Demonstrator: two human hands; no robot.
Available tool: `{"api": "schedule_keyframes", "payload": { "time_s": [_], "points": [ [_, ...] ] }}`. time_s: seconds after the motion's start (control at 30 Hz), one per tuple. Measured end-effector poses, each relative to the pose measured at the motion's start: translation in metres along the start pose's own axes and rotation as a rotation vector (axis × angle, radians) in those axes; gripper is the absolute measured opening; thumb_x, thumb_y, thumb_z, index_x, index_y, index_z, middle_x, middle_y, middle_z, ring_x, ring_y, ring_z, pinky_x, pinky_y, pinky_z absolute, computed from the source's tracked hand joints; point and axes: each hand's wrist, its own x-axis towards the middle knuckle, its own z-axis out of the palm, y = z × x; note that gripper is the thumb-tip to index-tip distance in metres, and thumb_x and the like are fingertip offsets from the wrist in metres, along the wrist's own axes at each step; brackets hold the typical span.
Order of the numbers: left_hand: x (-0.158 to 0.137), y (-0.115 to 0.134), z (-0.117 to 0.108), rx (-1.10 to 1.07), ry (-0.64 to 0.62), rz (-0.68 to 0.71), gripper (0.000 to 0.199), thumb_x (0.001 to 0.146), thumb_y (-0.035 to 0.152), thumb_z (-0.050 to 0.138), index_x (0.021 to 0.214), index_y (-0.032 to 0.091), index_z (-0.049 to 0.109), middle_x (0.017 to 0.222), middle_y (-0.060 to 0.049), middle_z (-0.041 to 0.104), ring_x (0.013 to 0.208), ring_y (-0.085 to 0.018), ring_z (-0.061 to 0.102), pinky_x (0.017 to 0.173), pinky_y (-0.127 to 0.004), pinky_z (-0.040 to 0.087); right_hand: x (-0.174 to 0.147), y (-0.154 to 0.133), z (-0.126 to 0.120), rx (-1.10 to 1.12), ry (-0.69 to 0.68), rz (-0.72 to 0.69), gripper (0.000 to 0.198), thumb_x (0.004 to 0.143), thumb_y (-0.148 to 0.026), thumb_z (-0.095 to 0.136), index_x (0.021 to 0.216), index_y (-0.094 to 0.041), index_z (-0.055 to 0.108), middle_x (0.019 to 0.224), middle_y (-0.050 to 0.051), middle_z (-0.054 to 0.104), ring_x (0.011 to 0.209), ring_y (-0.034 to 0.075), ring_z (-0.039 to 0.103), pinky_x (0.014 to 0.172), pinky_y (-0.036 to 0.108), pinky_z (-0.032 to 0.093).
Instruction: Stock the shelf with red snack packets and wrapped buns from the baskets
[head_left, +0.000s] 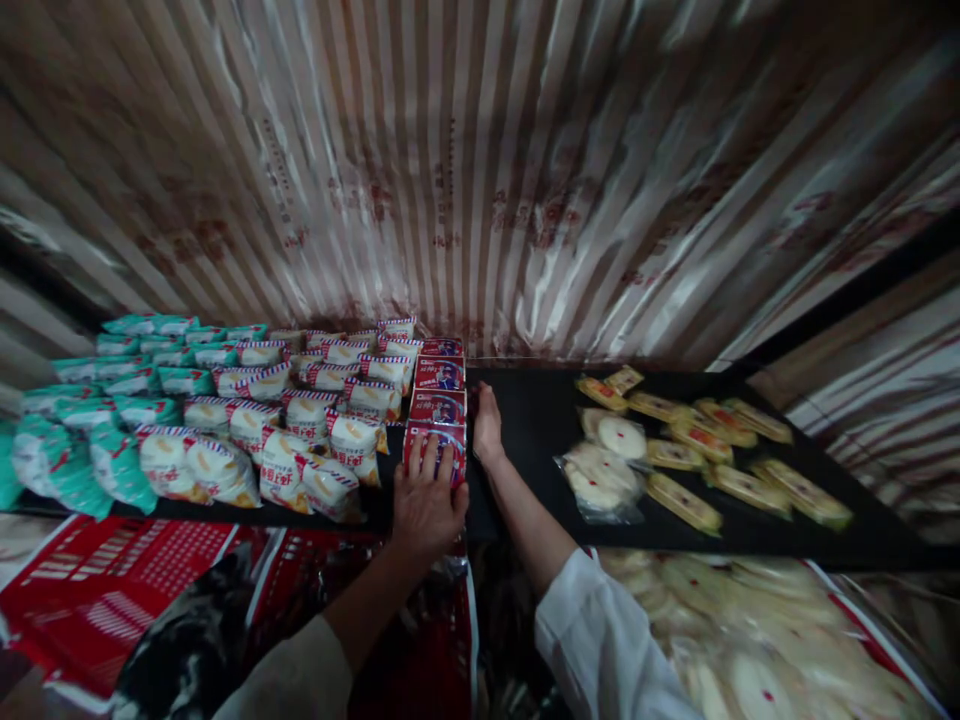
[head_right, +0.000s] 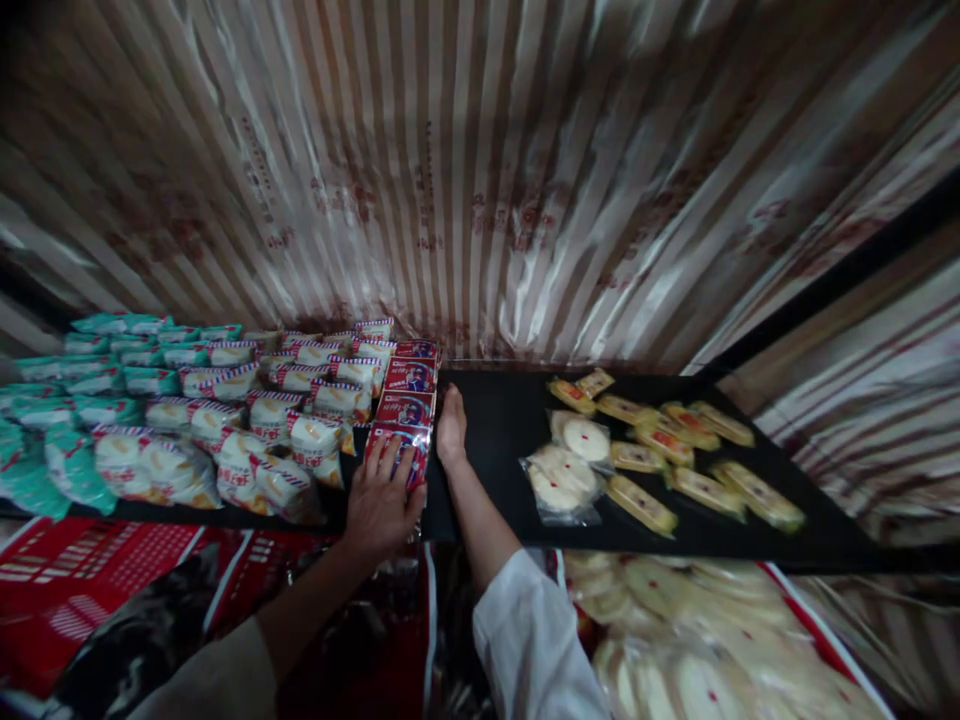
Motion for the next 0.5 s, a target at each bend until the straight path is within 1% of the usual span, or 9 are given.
{"api": "schedule_keyframes", "payload": {
  "time_s": [0.1,0.27,0.37,0.5],
  "points": [
    [0.000,-0.001,-0.002,-0.009,0.004,0.005,0.052,0.087,0.040,0.042,0.135,0.020,0.046,0.148,-0.008,0.037,0.137,-0.030,0.028,0.103,-0.050,0.035,-0.035,-0.002,-0.013,0.054,0.040,0.032,0.061,0.079,-0.062,0.047,0.121,-0.018,0.057,0.122,0.009,0.062,0.112,0.022,0.058,0.099,0.038,0.043],
    [0.001,-0.004,-0.006,-0.039,0.010,0.010,0.051,0.090,0.040,0.039,0.136,0.021,0.045,0.147,-0.006,0.038,0.138,-0.028,0.027,0.106,-0.049,0.032,-0.111,-0.015,-0.046,0.171,0.018,0.056,0.053,0.078,-0.061,0.053,0.110,-0.020,0.063,0.117,0.010,0.064,0.112,0.024,0.058,0.101,0.043,0.042],
    [-0.001,-0.005,-0.007,-0.057,0.010,0.003,0.050,0.091,0.040,0.037,0.138,0.023,0.043,0.149,-0.004,0.036,0.140,-0.028,0.024,0.109,-0.051,0.028,-0.150,-0.022,-0.062,0.171,0.026,0.087,0.051,0.077,-0.063,0.054,0.104,-0.021,0.065,0.117,0.010,0.064,0.112,0.026,0.058,0.100,0.046,0.042],
    [-0.002,-0.006,-0.007,-0.070,0.010,0.021,0.051,0.090,0.040,0.038,0.140,0.027,0.040,0.149,-0.002,0.034,0.141,-0.029,0.017,0.112,-0.056,0.018,-0.185,-0.023,-0.071,0.118,0.046,0.125,0.050,0.078,-0.064,0.052,0.103,-0.023,0.066,0.118,0.009,0.064,0.113,0.026,0.057,0.101,0.046,0.041]
  ]
}}
